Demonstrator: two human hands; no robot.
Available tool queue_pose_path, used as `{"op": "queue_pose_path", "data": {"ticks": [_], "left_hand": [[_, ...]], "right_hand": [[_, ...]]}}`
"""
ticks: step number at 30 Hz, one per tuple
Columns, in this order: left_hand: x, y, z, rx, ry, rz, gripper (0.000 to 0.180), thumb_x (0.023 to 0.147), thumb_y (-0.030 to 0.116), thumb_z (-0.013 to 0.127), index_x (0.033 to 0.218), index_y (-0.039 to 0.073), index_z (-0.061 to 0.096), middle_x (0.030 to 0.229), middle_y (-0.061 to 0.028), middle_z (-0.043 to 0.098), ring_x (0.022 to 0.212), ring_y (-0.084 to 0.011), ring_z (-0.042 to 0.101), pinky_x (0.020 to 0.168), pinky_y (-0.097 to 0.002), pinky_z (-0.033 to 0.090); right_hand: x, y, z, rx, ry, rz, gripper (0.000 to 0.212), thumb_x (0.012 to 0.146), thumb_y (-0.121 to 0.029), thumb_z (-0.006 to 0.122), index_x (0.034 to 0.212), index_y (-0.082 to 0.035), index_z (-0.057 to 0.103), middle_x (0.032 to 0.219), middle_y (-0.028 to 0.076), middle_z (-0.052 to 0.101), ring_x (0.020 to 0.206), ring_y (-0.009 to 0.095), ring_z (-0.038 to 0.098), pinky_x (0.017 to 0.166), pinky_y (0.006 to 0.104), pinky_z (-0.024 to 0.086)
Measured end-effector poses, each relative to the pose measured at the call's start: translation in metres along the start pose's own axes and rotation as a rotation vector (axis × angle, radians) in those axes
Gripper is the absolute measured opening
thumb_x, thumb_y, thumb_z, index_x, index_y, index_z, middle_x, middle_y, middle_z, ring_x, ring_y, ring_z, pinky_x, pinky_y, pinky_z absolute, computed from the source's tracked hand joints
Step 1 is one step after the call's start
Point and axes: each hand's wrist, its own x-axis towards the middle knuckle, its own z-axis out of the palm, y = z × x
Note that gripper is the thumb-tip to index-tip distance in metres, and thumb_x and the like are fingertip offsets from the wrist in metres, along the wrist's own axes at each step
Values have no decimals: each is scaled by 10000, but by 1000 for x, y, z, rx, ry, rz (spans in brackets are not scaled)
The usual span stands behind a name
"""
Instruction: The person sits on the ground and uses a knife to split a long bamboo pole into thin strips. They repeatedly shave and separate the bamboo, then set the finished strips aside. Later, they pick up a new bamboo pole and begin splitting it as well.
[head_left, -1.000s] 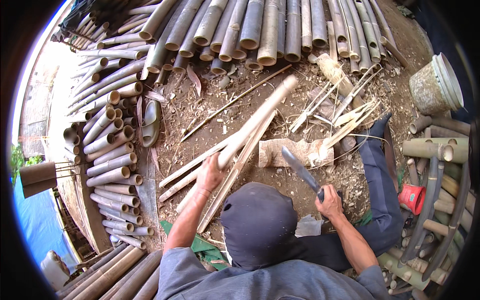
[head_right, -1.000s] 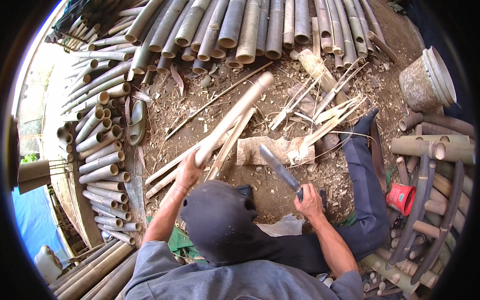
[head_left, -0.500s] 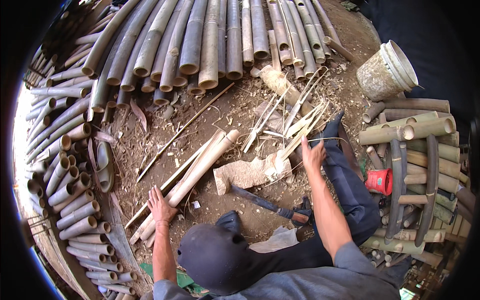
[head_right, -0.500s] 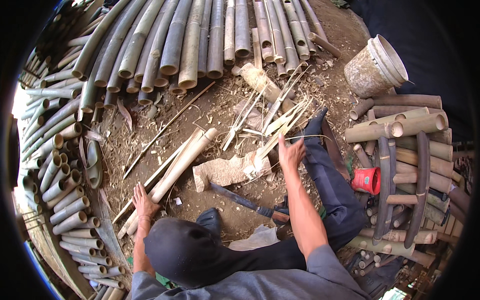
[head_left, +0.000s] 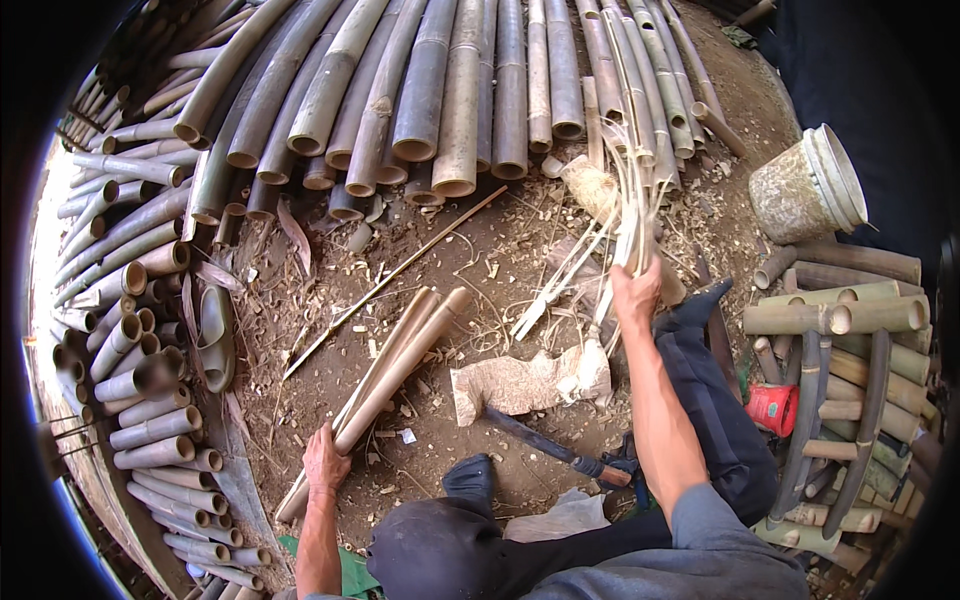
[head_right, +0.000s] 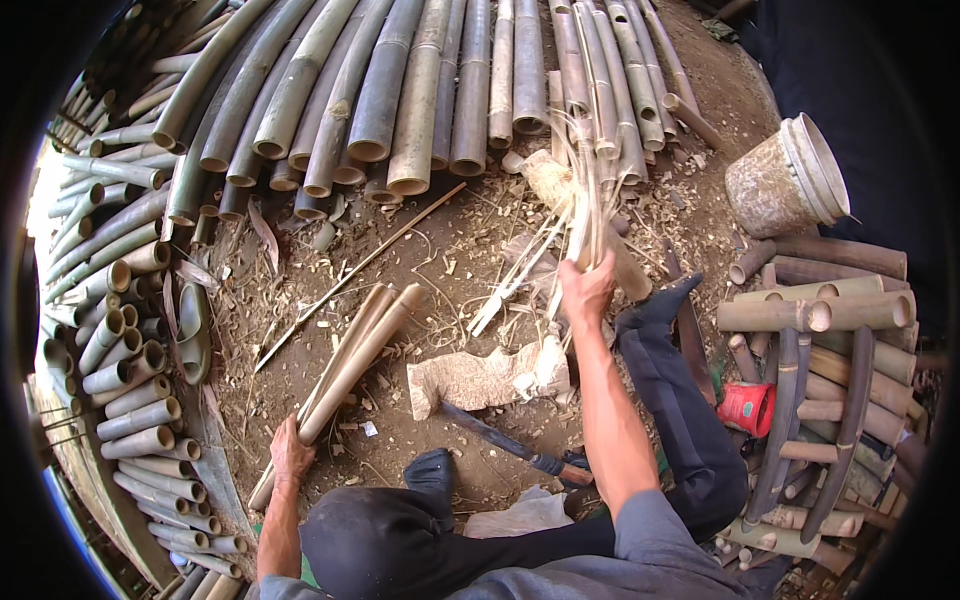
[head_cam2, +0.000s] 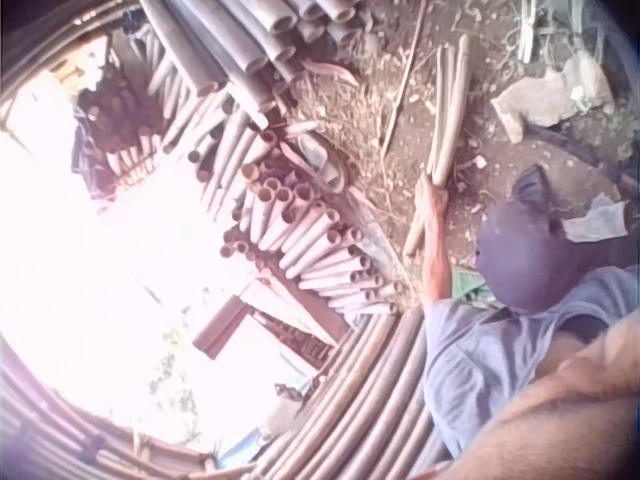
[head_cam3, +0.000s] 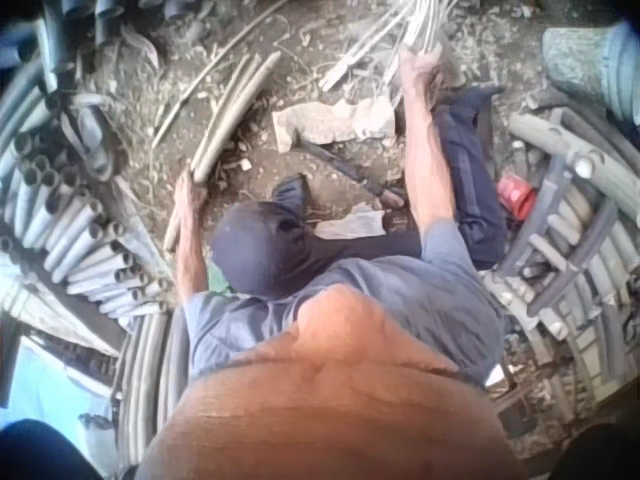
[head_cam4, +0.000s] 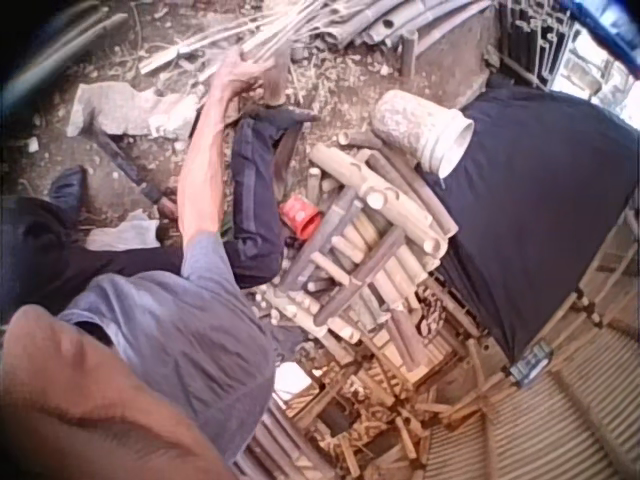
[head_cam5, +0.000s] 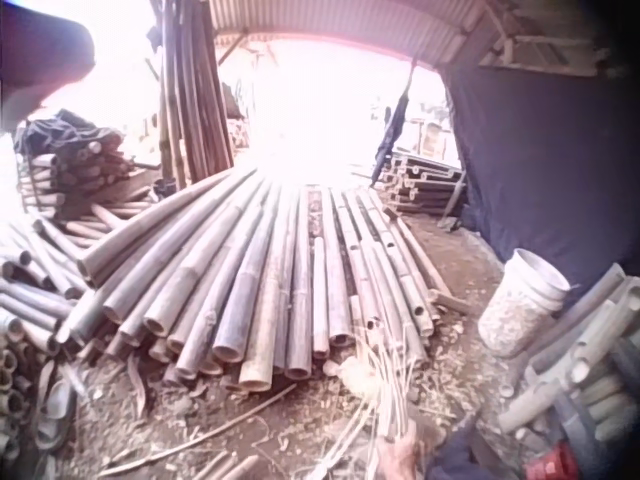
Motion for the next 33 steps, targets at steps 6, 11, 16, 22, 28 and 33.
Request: {"op": "queue_pose_path", "data": {"ticks": [6, 11, 16, 22, 28, 33], "left_hand": [[15, 21, -4, 67, 107, 83, 630, 609, 80, 782, 1169, 66, 494, 1186, -160, 522, 1092, -360, 541, 938, -429, 480], [15, -3, 5, 27, 51, 3, 637, 621, 145, 811, 1161, 57, 484, 1076, -159, 563, 1034, -345, 567, 891, -425, 489], [18, -34, -6, -37, 47, 21, 616, 629, 177, 818, 1148, 62, 507, 1042, -162, 588, 1013, -338, 593, 884, -424, 496], [2, -71, -67, -117, -181, -164, 644, 653, 195, 755, 1222, 17, 514, 1105, -229, 621, 1023, -392, 621, 885, -456, 511], [-80, -113, -62, -220, -195, -434, 602, 594, 216, 722, 1107, -44, 543, 934, -279, 649, 878, -445, 637, 816, -489, 517], [-127, -78, -33, -459, 72, -522, 488, 625, 189, 739, 1025, -18, 551, 848, -204, 662, 795, -332, 657, 722, -439, 525]], "right_hand": [[-55, 22, 96, -326, 33, 219, 744, 685, -388, 805, 1195, 65, 509, 1058, 239, 649, 1004, 407, 626, 905, 439, 479], [-63, -12, 122, -312, -126, 259, 450, 744, -351, 740, 986, 6, 612, 893, 212, 695, 839, 399, 677, 747, 486, 524], [-90, -75, 136, -36, -91, -375, 314, 757, -213, 728, 994, -43, 612, 829, 189, 687, 711, 367, 677, 638, 465, 531], [-43, -135, 195, -290, -265, -1196, 494, 812, -177, 725, 1265, -75, 557, 1096, 135, 682, 892, 243, 657, 784, 364, 583], [-47, -161, 270, -256, -1350, -390, 493, 947, -94, 533, 1428, -121, 429, 1315, 130, 575, 1123, 245, 569, 911, 391, 527], [-65, -141, 267, -854, -964, -850, 691, 879, -93, 600, 1505, -97, 306, 1470, 200, 426, 1402, 321, 354, 1125, 507, 317]]}}
